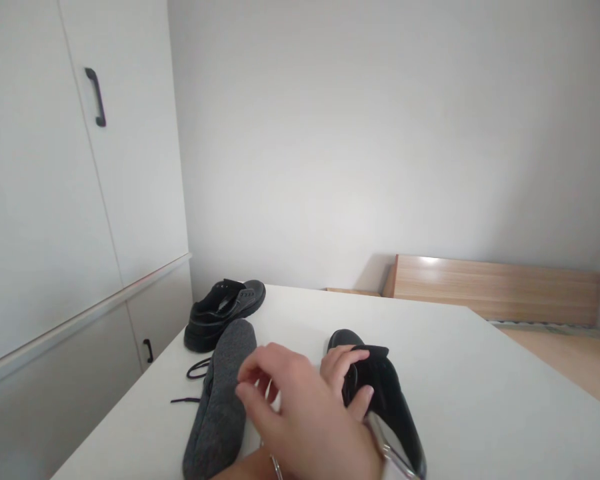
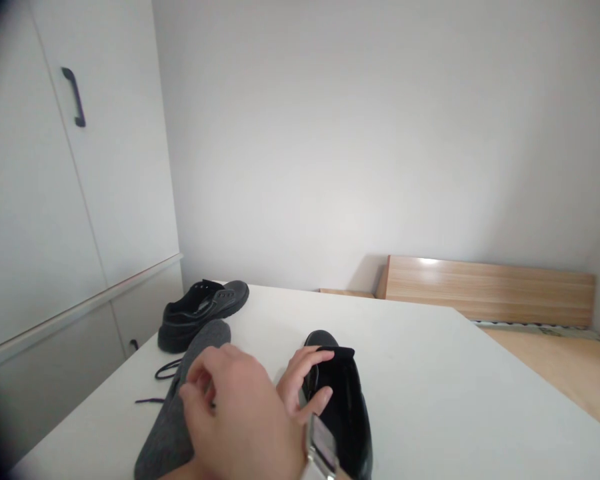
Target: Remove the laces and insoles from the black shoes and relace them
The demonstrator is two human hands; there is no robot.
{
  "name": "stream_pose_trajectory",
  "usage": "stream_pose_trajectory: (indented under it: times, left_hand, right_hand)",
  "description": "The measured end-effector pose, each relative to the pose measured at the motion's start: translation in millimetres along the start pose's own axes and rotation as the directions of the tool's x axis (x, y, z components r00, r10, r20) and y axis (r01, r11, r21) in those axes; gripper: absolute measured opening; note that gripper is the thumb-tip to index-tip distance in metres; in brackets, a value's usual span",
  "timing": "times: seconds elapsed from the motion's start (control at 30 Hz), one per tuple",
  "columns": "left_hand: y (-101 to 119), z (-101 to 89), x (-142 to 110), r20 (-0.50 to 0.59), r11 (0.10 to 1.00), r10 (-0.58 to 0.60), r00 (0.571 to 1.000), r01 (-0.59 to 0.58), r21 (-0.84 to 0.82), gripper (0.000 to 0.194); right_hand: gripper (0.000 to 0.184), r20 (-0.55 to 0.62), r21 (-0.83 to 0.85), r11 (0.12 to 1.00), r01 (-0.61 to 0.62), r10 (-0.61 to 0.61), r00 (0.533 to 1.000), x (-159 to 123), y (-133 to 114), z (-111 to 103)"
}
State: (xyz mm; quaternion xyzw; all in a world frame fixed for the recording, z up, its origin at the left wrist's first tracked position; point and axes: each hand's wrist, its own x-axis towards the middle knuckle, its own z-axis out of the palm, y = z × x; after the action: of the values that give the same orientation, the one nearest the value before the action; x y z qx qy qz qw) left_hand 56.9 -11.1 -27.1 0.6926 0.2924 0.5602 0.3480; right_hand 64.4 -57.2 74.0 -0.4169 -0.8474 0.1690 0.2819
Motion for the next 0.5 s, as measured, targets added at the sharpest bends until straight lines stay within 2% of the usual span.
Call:
stream_pose_trajectory:
  times: [0.1, 0.17, 0.3, 0.4, 0.5]
  left_hand:
    - [-6, -1.4, 1, 0.012, 0.999, 0.053, 0.999, -0.052, -0.012, 0.041]
    - [-7, -2.8, 2, 0.009, 0.998, 0.059, 0.998, -0.059, -0.015, 0.041]
    - [-4, -2.5, 2, 0.012, 0.999, 0.048, 0.999, -0.048, -0.021, 0.041]
    - [-1, -0.9, 0, 0.020, 0.999, 0.021, 1.000, -0.021, -0.034, 0.044]
    - [0, -1.4, -2, 0.018, 0.998, -0.026, 0.999, 0.028, -0.064, 0.059]
  right_hand:
    - [0.025, 0.176, -0.228, 0.965, -0.126, 0.168, 0.970, 27, -9, 29]
    - [0.030, 0.219, -0.296, 0.942, -0.157, 0.227, 0.949, 36, -10, 45]
    - [0.027, 0.191, -0.327, 0.921, -0.213, 0.286, 0.939, 38, -4, 58]
    - [0.020, 0.134, -0.301, 0.925, -0.233, 0.283, 0.950, 36, 0, 55]
    - [0.017, 0.020, -0.243, 0.944, -0.225, 0.237, 0.971, 34, 0, 45]
